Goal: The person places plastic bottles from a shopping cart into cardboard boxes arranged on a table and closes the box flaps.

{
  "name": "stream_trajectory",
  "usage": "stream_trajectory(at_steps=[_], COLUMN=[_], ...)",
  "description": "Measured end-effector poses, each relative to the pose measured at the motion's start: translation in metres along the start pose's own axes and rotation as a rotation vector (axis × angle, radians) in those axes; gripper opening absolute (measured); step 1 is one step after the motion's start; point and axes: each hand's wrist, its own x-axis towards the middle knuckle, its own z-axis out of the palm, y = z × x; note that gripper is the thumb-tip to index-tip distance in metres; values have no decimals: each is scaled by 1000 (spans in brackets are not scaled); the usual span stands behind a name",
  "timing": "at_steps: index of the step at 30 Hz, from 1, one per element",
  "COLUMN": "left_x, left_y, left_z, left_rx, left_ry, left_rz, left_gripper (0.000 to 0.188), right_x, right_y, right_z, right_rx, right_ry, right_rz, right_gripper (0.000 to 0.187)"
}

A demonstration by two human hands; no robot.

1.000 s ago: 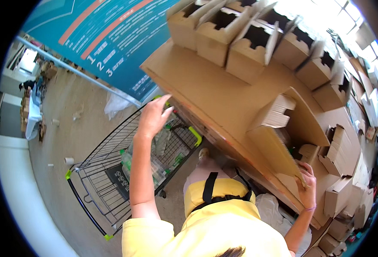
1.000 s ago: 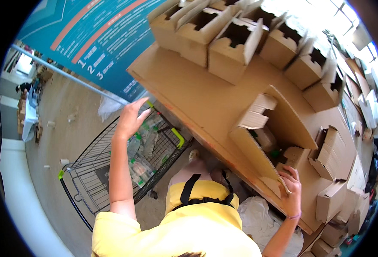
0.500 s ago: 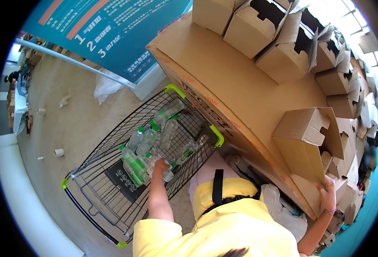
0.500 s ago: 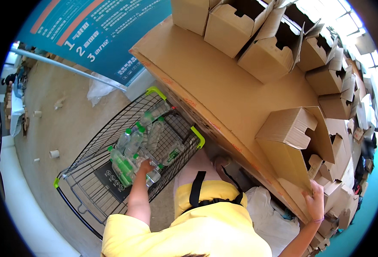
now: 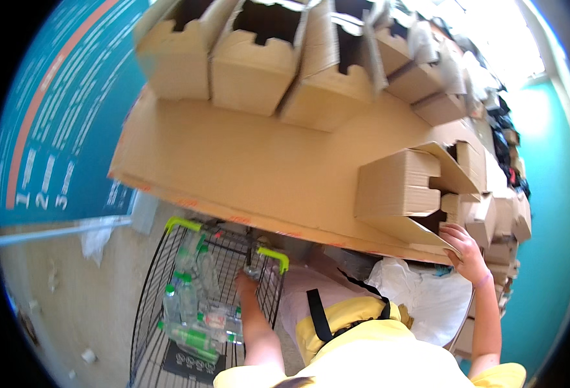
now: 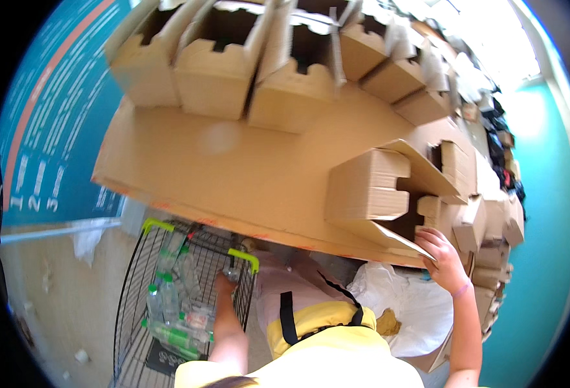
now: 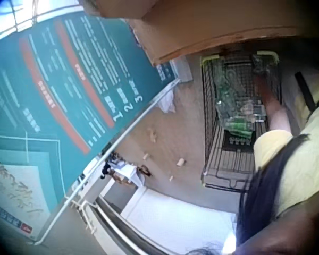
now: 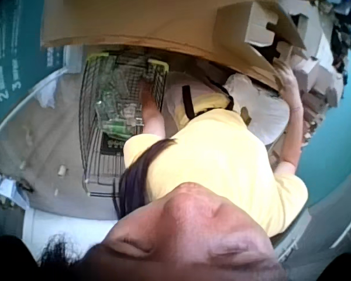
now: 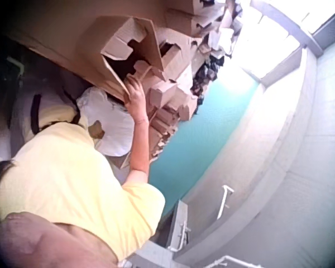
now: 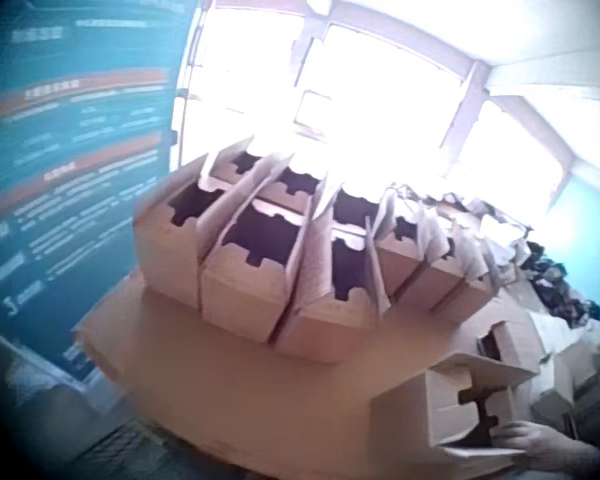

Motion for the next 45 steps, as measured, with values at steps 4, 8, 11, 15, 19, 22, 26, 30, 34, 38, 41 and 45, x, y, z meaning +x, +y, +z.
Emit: stream_trajectory(at_steps=[4,8,11,15,19,22,26,30,34,38,41,45], left_x=[3,-18,-26,-90,-175,-248,-345,-403,-426,-374,-360,-314], left_y=[-17,-20,-28,5,76,153,277,420,505,539,558,547], left_z=[0,-22,-42,-116,-219,-279,-318,-279,-229,-188,-166,-113], left_rx=[-139,-317,-386,-655,-719,-1146,-1190,-912,35,582,1199,1345], left_ry=[80,172,433,723,1094,1194,993,530,478,65,-80,-348], left_rz=[187,284,283,281,401,853,1480,1709,1581,1483,1190,1169], left_gripper=[92,93,95,93,72,65,76,81,65,68,73,54], right_x=[5,9,9,12,-9,-20,-26,-34,-39,-43,-41,-40], right_y=[6,16,27,30,56,68,79,94,98,94,96,96], right_z=[-10,-18,-21,-28,-8,7,16,26,34,43,49,53], right_rx=[-59,-225,-355,-479,-386,-304,-182,11,110,139,160,217], right_ry=[-120,-225,-179,-146,117,314,460,561,716,744,766,766], right_rz=[-79,-202,-354,-429,-426,-425,-439,-420,-414,-421,-398,-404], right_gripper=[54,60,58,32,18,14,13,11,8,7,9,8])
